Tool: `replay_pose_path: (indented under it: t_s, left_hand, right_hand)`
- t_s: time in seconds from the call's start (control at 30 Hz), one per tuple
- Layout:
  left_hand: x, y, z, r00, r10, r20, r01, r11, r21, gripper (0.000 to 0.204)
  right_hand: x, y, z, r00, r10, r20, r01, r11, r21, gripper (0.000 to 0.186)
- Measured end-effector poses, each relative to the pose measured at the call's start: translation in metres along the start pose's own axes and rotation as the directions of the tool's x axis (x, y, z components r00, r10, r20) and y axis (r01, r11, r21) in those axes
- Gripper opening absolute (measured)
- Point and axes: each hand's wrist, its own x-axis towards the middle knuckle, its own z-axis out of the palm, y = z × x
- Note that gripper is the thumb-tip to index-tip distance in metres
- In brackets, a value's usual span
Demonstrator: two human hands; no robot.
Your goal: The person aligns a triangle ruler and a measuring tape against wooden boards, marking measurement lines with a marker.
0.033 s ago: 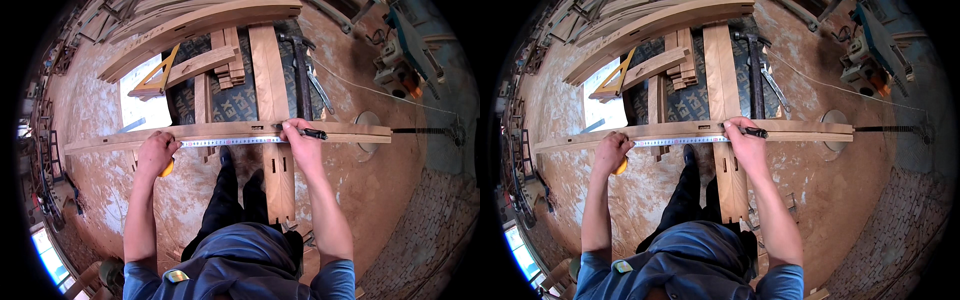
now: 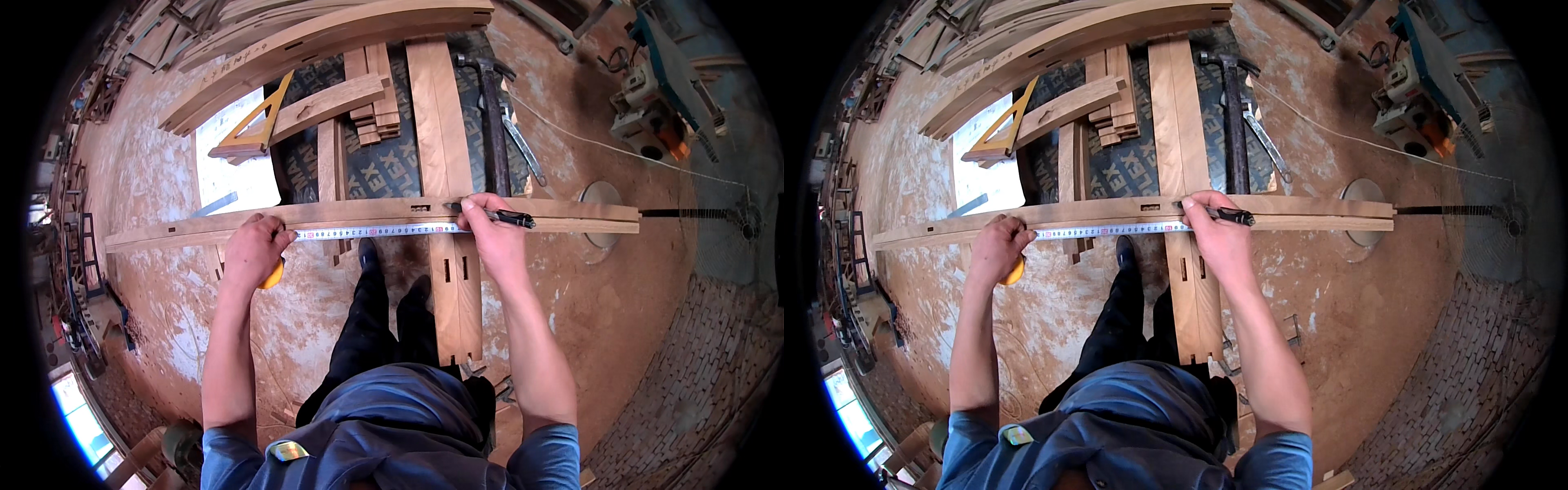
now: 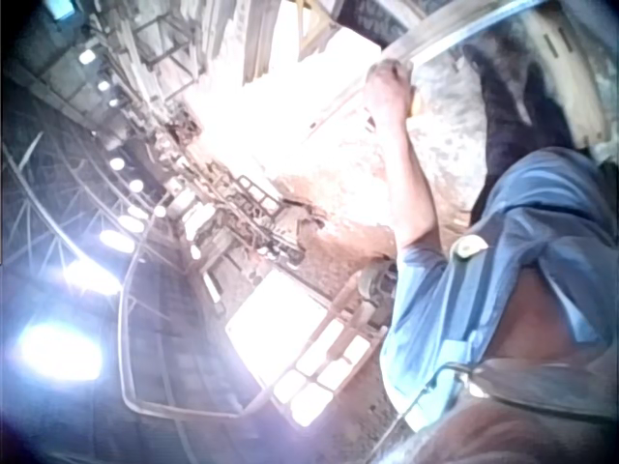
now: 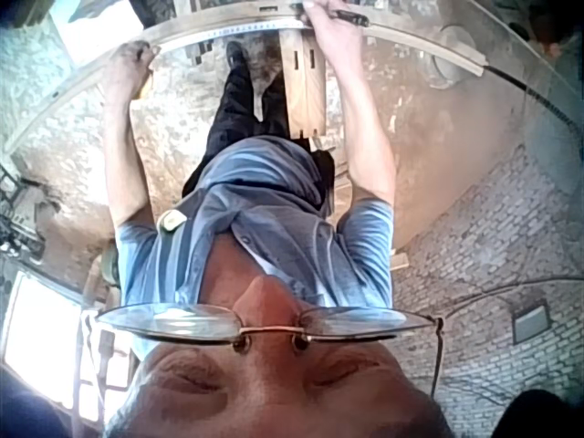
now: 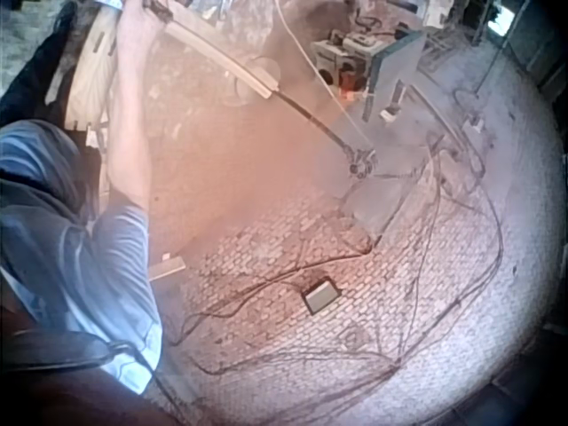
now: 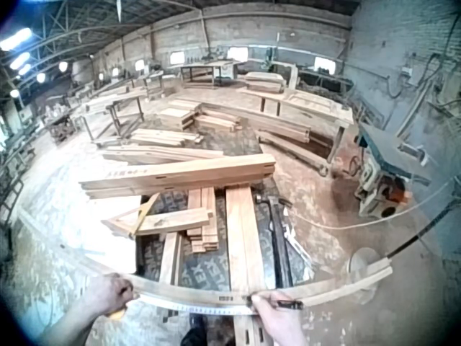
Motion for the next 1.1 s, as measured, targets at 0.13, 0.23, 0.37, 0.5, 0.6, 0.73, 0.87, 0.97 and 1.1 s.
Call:
replay_pose_path:
  t_s: [0.13,0.23,0.37,0.5,0.6,0.73,0.87,0.97,1.1]
  left_hand:
    - [0.0005,-0.0001,-0.0008,1.0,0.008,0.002,-0.008,1.0,-0.026,0.029]
    - [-0.0004,0.0004,-0.0013,1.0,0.007,0.0,-0.007,0.999,-0.036,0.029]
    - [-0.001,0.0012,-0.0015,1.0,0.007,-0.007,-0.007,1.0,-0.026,0.03]
    - [-0.0009,0.0008,-0.0013,1.0,0.004,-0.01,-0.004,1.0,-0.015,0.03]
    - [-0.001,0.0007,-0.0014,1.0,0.009,-0.015,-0.009,1.0,-0.004,0.03]
    - [-0.0001,0.0011,-0.002,1.0,0.008,-0.003,-0.008,1.0,-0.013,0.03]
    - [-0.0005,0.0023,-0.0031,1.0,0.004,-0.001,-0.004,1.0,-0.012,0.03]
    - [-0.0012,0.0037,-0.0038,1.0,0.003,-0.003,-0.003,1.0,-0.018,0.029]
    - [-0.0007,0.004,-0.0049,1.0,0.008,0.007,-0.008,1.0,-0.03,0.028]
  right_hand:
    - [0.0,0.0012,0.0004,1.0,0.007,-0.003,-0.007,1.0,0.007,0.017]
    - [0.0,0.002,0.0001,1.0,0.016,-0.003,-0.016,1.0,0.022,0.017]
    - [0.0005,0.0039,0.0001,1.0,0.001,0.0,-0.001,0.999,0.048,0.016]
    - [0.0003,0.0052,-0.0013,1.0,-0.007,0.014,0.006,0.997,0.074,0.016]
    - [0.0004,0.0056,-0.0019,1.0,-0.004,0.016,0.003,0.997,0.078,0.016]
    - [0.0011,0.0061,-0.0023,1.0,0.004,0.022,-0.006,0.996,0.086,0.016]
    - [0.0015,0.0056,-0.0033,1.0,-0.007,0.028,0.005,0.998,0.068,0.017]
    - [0.0015,0.0055,-0.0046,0.999,0.009,0.047,-0.012,0.997,0.076,0.018]
    - [0.0029,0.0067,-0.0049,0.997,-0.006,0.072,-0.001,0.996,0.089,0.018]
